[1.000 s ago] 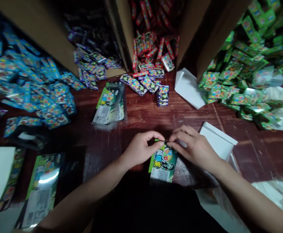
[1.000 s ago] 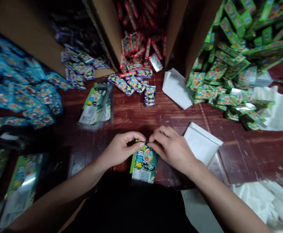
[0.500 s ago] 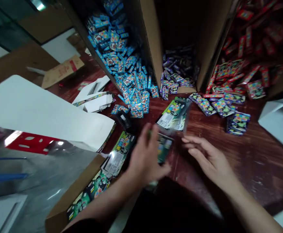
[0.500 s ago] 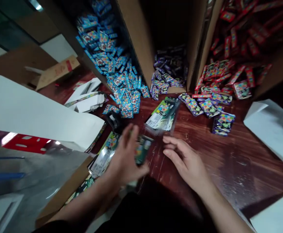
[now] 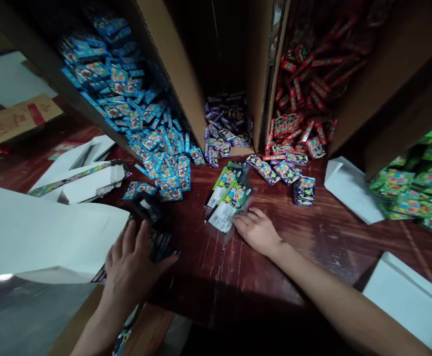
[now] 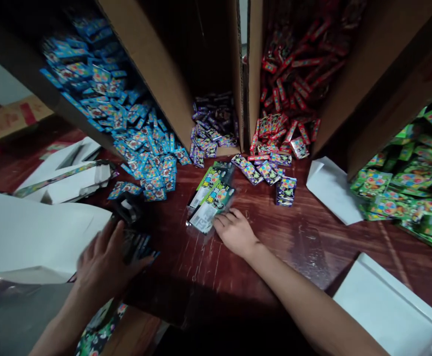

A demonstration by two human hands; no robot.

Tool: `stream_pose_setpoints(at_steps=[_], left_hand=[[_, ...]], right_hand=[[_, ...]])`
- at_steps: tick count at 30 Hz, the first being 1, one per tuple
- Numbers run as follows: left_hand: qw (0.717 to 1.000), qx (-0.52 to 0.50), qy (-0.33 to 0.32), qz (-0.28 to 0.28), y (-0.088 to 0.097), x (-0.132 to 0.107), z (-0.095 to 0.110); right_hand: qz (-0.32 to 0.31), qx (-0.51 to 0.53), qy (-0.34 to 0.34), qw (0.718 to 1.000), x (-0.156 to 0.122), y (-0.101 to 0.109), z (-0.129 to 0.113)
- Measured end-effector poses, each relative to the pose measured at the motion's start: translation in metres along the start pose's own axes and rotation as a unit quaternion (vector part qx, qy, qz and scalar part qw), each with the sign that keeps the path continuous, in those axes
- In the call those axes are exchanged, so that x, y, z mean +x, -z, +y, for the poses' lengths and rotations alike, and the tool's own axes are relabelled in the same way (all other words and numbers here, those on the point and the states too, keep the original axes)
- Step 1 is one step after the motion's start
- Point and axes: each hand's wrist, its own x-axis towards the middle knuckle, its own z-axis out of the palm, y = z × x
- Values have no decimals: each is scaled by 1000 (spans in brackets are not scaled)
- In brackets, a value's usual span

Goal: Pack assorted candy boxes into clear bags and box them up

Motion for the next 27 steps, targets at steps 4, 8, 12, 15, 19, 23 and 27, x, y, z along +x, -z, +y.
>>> stream_pose_setpoints(at_steps=[4, 8, 12, 15, 19, 23, 27], left_hand=[[973, -210, -85, 50, 10, 19, 75], [953, -248, -129, -120, -18, 53, 169], [918, -332, -115, -185, -42, 73, 211], [873, -398, -167, -226, -41, 63, 213], [761, -508, -251, -316, -28, 35, 216], [705, -543, -259, -376, -18, 19, 230], [655, -538, -281, -451, -11, 18, 237]], right_hand=[[-7, 2, 16, 1000, -46, 9, 3], [8, 27, 22, 999, -79, 11, -1], [23, 54, 9, 998, -102, 13, -6], [54, 79, -13, 995, -109, 27, -6], [166, 123, -166, 964, -107, 62, 5], [147, 134, -200, 959, -109, 97, 20], [5, 108, -181, 977, -124, 137, 31]])
